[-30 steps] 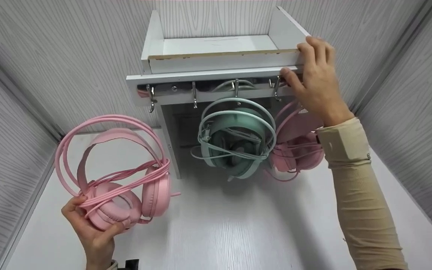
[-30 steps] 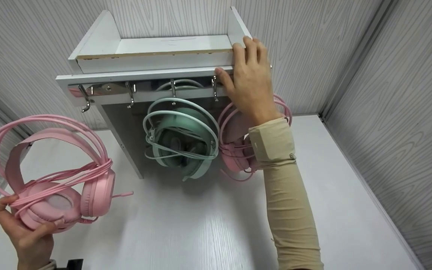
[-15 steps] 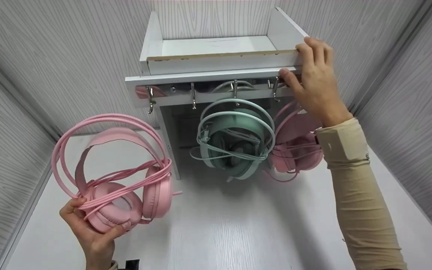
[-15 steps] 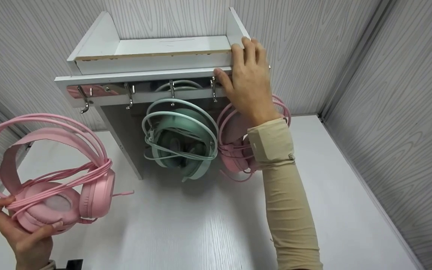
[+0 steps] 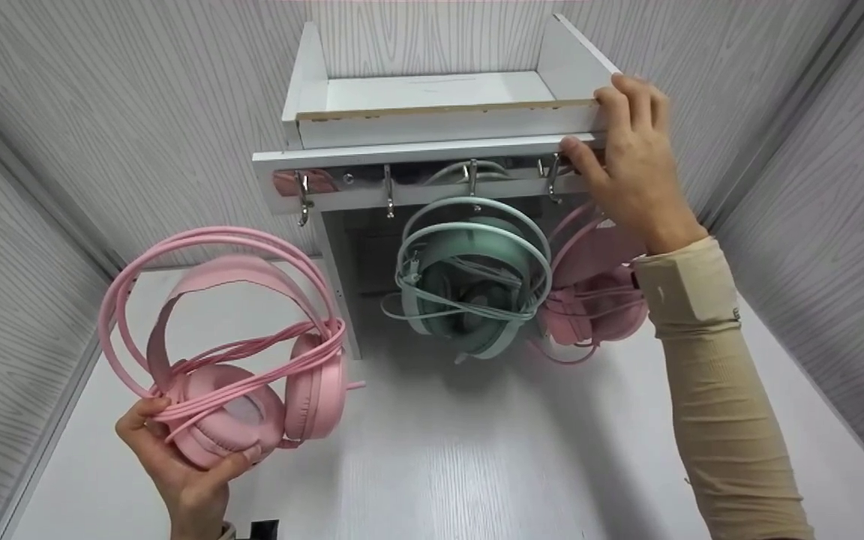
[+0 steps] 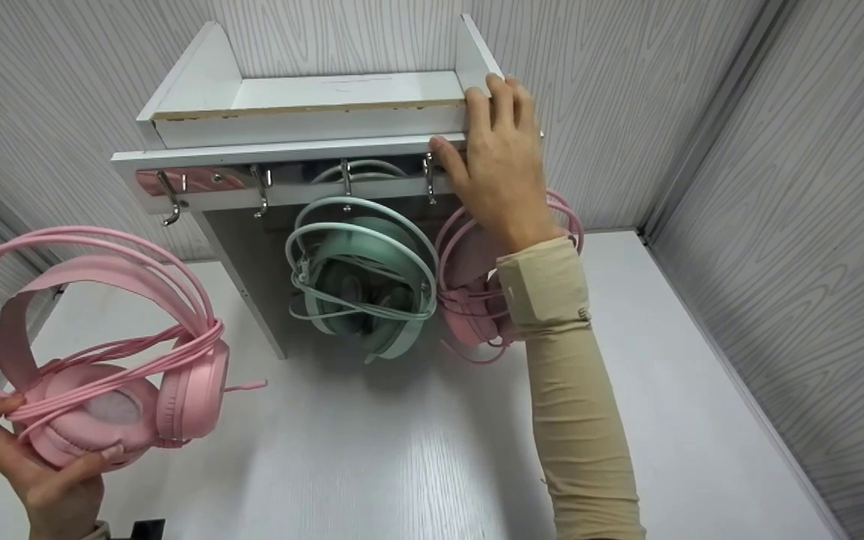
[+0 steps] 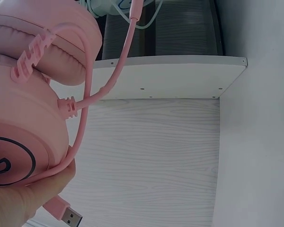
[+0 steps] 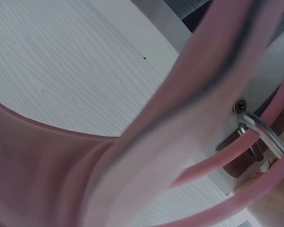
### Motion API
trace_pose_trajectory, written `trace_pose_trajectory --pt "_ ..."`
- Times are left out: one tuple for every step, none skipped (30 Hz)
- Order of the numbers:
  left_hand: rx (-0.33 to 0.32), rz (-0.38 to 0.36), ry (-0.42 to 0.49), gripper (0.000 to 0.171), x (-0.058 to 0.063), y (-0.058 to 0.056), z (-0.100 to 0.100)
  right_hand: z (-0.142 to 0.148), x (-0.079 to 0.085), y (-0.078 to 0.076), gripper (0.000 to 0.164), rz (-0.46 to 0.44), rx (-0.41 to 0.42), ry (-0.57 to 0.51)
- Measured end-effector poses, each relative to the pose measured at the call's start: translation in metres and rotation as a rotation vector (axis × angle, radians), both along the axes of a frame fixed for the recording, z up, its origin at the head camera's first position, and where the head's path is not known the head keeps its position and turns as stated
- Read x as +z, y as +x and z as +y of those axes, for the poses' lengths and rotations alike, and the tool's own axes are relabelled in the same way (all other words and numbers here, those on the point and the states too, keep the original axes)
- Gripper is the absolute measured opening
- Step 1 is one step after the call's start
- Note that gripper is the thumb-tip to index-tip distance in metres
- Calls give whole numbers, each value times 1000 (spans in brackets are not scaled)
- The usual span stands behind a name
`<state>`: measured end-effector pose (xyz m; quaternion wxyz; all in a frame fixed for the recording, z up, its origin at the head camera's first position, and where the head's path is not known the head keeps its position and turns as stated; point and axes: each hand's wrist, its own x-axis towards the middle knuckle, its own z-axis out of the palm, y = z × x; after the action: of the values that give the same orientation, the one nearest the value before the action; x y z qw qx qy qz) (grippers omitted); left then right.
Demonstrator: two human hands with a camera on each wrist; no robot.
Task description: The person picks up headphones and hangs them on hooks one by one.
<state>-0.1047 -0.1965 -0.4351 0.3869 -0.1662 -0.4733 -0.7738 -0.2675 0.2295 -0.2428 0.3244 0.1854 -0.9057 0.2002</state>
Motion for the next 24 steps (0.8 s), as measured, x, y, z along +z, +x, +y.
trace_pose_trajectory --pt "1 4 1 87 0 0 0 0 0 0 57 -1 2 0" --pt "-1 8 4 87 1 0 1 0 0 0 56 -2 5 0" --pt "-4 11 6 88 1 0 1 0 0 0 56 -3 7 -2" --pt "-4 9 4 88 1 0 1 -1 0 -1 56 -4 7 0" --pt "-7 10 6 88 2 0 1 -1 0 -1 56 -5 6 -1" --pt "-11 7 5 88 2 1 2 0 0 -1 56 -6 4 -2" --pt "-13 4 3 88 2 1 2 0 0 -1 56 -7 2 -1" --pt "-15 1 1 88 2 1 2 0 0 -1 57 -8 -1 -1" --pt "-17 -1 1 88 2 1 2 0 -1 -1 57 -10 -3 0" --pt "-16 0 0 88 2 1 2 0 -1 -1 58 -11 -4 2" --pt "-15 2 0 88 2 1 2 0 -1 -1 58 -12 -4 2" --pt "-13 2 -1 88 2 1 2 0 -1 -1 59 -13 -3 2" --pt "-12 3 1 88 2 0 2 0 -1 -1 59 -13 -3 2" --pt "-13 2 2 88 2 0 3 0 -1 -1 60 -13 -3 2" --pt "-14 3 4 87 2 0 3 0 -1 -1 60 -12 -4 1" --pt "-15 3 4 87 2 0 3 0 -1 -2 59 -10 -5 1" --pt "-12 1 0 87 2 -1 3 0 -1 -2 59 -8 -5 0" --pt "-10 -1 -4 87 2 -1 3 1 -1 -2 59 -6 -6 -1" --pt "-7 -1 -8 87 2 -1 4 1 -1 -1 59 -5 -8 -2" --pt "-4 -1 -13 88 2 -2 4 1 -1 -1 58 -4 -8 -3" --pt "4 -3 -20 88 2 -2 4 1 -1 -1 58 -3 -8 -2" --pt "11 -6 -27 88 2 -2 4 1 -1 -1 58 -4 -7 -2" --pt "18 -10 -33 87 2 -3 4 1 -1 -1 59 -4 -7 -3" --pt "24 -14 -37 87 3 -3 4 1 -1 -1 59 -5 -8 -3"
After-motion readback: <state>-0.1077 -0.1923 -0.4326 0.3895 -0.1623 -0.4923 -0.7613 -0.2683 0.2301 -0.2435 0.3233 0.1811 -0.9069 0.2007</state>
